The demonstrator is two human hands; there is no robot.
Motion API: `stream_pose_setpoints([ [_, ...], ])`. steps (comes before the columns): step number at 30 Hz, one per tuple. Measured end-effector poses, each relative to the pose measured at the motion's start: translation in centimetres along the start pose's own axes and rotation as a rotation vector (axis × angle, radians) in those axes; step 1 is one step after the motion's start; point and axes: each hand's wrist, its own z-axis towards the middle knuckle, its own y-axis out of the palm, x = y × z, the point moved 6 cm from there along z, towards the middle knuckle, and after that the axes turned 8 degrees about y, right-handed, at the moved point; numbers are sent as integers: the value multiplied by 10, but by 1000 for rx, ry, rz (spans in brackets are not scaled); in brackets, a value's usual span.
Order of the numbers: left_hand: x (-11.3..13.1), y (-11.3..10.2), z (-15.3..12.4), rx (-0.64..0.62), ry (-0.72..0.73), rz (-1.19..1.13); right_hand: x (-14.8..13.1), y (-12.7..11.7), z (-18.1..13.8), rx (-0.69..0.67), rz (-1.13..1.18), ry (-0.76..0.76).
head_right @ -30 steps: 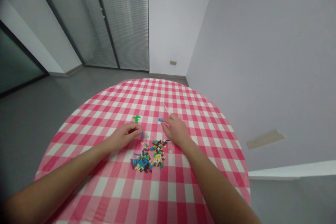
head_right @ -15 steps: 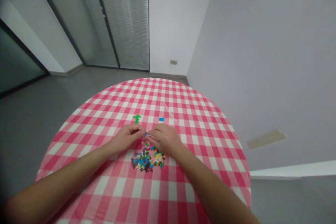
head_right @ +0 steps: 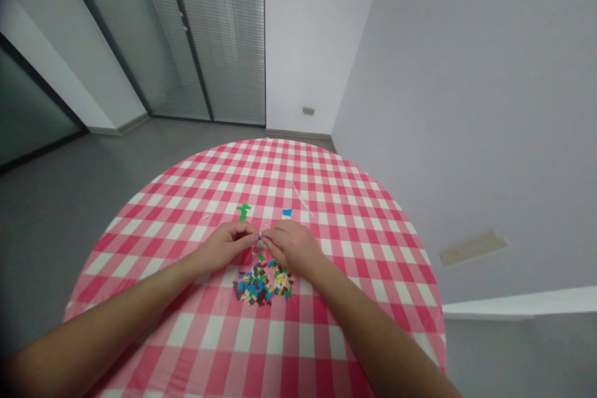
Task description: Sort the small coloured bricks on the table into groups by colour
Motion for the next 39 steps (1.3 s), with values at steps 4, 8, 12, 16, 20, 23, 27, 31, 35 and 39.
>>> stream_pose_setpoints([
  [4,1,-2,0,-8,14,57,2,3,-1,-26,-3,14],
  [8,1,-3,0,-2,27,59,26,-4,0,26,-96,227],
  [12,-2,-2,0,-33,19,92,71,-12,-5,-1,-297,569],
  [16,-1,0,-1,-59,22,138,95,-11,-10,-75,-381,700],
  [20,-1,1,-1,-68,18,141,93,-6,-8,-87,-369,659],
  [23,0,1,-1,-76,15,132,85,-3,-7,-84,-359,592],
  [27,2,2,-1,-89,17,141,81,-3,-7,-87,-346,560],
  [31,3,2,-1,-93,23,150,81,-4,-7,-95,-329,574],
  [35,0,2,-2,-101,22,144,80,-4,-6,-93,-326,570],
  [39,-1,2,-2,-104,26,148,79,-4,-6,-85,-328,552],
])
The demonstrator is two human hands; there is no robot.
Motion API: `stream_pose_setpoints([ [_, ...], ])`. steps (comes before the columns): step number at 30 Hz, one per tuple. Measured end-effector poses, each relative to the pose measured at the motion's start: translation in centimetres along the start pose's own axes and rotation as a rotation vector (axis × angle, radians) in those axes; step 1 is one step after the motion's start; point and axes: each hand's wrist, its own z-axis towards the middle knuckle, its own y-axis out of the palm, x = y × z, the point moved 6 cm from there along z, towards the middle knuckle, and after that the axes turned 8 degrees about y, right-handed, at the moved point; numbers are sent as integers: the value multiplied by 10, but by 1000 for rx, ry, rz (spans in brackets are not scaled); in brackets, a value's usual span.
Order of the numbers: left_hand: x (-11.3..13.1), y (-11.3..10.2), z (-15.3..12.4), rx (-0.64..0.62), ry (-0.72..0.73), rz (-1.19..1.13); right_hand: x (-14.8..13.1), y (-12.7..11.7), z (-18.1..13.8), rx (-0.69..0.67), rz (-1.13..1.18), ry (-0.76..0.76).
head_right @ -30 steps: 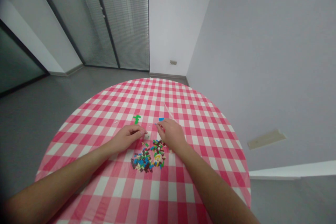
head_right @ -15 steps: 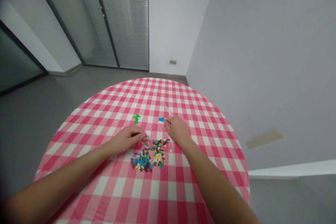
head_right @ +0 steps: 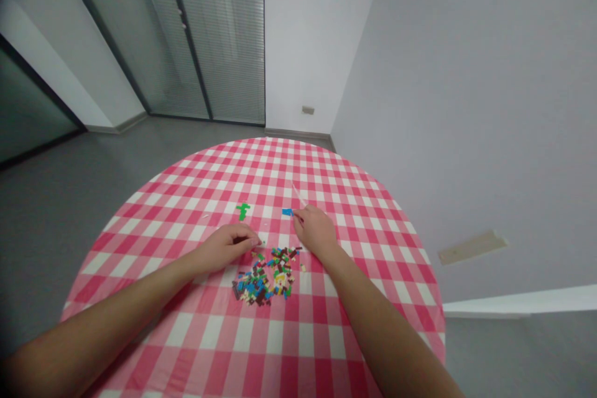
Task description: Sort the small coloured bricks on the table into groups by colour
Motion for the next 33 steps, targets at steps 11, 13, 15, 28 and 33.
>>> stream_pose_setpoints([
  [11,3,-1,0,4,-8,-4,2,3,1,-8,-24,-7],
  [13,3,-1,0,4,-6,-5,2,3,1,-6,-26,-8],
  [15,3,-1,0,4,-6,4,2,3,1,-8,-32,-5],
  [28,6,-6,-5,-190,63,-19,0,2,0,-46,-8,4],
  [33,24,-4,-8,-338,211,72,-1,2,0,-73,-17,26],
])
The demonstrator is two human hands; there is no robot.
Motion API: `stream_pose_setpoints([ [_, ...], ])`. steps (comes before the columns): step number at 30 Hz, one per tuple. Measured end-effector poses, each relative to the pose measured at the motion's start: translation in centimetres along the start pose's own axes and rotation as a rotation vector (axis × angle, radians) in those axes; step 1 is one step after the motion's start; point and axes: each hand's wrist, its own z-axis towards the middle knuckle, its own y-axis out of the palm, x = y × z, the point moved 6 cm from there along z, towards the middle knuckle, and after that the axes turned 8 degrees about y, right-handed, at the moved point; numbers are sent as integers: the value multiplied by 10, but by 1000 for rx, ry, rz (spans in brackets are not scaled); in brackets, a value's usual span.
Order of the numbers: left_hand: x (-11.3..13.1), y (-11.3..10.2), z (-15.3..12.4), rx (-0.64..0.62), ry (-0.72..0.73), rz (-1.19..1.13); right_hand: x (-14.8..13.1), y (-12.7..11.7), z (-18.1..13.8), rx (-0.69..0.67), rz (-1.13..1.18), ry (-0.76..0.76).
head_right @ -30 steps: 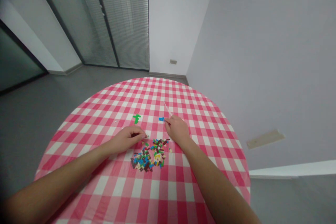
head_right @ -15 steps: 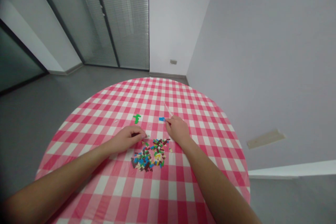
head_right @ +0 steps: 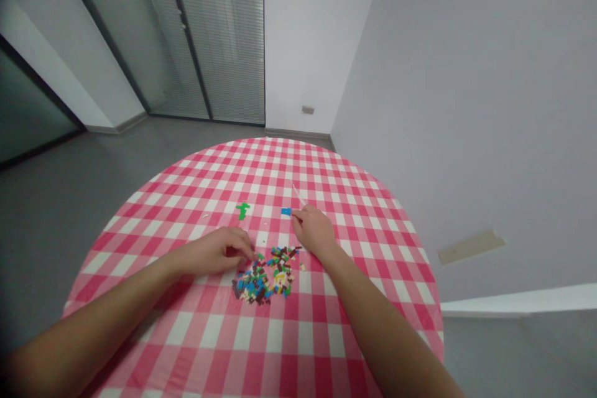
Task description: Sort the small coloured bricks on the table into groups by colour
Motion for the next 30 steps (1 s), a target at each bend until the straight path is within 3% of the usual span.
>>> stream_pose_setpoints([
  [8,-3,11,5,-56,37,192,1,1,0,13,38,7],
  [18,-4,10,6,-6,-20,242,1,0,1,32,85,1],
  [30,-10,12,4,-54,-12,246,6,0,1,87,116,3],
])
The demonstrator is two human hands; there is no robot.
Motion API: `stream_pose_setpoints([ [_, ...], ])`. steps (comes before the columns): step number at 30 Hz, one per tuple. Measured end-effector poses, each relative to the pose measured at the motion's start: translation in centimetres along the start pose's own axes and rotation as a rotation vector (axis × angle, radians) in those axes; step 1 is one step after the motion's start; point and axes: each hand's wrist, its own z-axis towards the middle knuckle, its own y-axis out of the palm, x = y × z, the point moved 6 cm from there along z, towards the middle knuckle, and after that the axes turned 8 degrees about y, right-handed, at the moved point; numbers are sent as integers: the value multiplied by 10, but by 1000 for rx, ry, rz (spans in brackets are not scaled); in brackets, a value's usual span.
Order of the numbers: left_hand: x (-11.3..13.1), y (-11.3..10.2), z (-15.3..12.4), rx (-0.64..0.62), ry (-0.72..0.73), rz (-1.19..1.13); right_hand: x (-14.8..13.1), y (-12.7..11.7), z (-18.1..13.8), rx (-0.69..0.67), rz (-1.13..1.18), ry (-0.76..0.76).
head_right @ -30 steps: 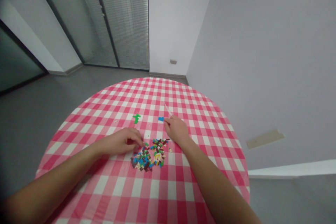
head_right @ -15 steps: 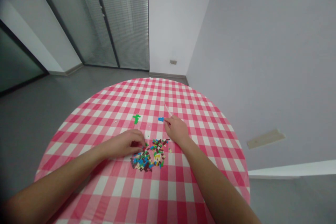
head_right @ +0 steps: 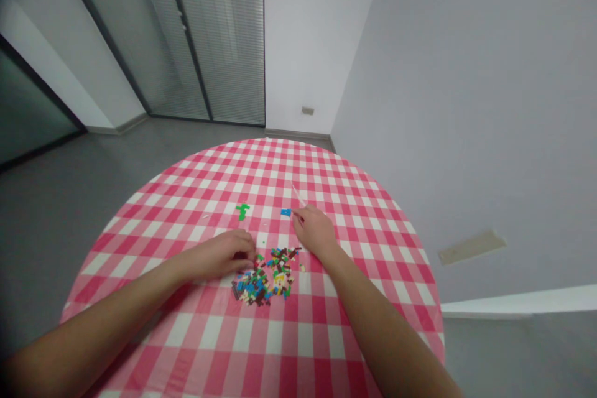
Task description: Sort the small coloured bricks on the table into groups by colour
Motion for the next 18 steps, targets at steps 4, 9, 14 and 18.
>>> stream_pose_setpoints([
  [4,0,-2,0,36,-28,-27,1,1,0,20,27,-13],
  [9,-15,-13,-5,292,-217,-218,-9,-9,-3,68,141,-106],
  [14,-22,-17,-6,477,-281,-376,-45,-17,-22,-52,283,-353],
  [18,-19,-9,-2,469,-266,-450,-65,-11,-33,-146,292,-415],
])
